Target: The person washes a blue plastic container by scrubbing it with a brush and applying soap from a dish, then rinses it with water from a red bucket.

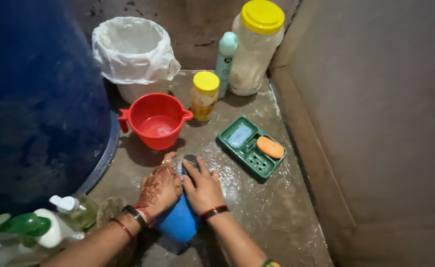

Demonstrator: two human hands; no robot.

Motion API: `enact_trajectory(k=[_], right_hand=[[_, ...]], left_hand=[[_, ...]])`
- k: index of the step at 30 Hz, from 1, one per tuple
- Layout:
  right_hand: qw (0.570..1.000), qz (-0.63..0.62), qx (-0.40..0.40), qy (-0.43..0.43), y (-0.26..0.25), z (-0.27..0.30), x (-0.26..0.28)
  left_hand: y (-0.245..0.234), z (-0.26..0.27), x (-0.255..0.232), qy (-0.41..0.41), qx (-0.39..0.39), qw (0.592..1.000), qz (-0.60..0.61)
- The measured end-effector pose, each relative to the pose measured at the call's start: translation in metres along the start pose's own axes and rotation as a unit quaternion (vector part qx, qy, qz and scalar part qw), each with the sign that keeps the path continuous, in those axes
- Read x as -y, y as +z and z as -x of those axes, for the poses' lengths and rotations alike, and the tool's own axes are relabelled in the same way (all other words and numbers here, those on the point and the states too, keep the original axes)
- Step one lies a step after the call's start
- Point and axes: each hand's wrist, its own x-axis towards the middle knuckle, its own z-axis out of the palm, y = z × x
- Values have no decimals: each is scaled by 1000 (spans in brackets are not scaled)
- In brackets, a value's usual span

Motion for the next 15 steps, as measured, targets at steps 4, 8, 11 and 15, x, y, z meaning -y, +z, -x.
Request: enact_trajectory(k=[4, 8, 11, 15], right_hand=[[999, -12, -17, 30, -14, 35, -22], [999, -29, -29, 13, -3, 14, -12], [999, 34, 0, -39, 4, -12, 4], [999, -8, -18, -26, -12, 25, -19]], left_hand=[[-4, 4, -1, 2, 0, 1000, 9], [-3, 3, 0, 15, 0, 1000, 13], [-3, 3, 6, 10, -12, 1000, 21], [-4, 6, 3, -4, 7, 1000, 3]])
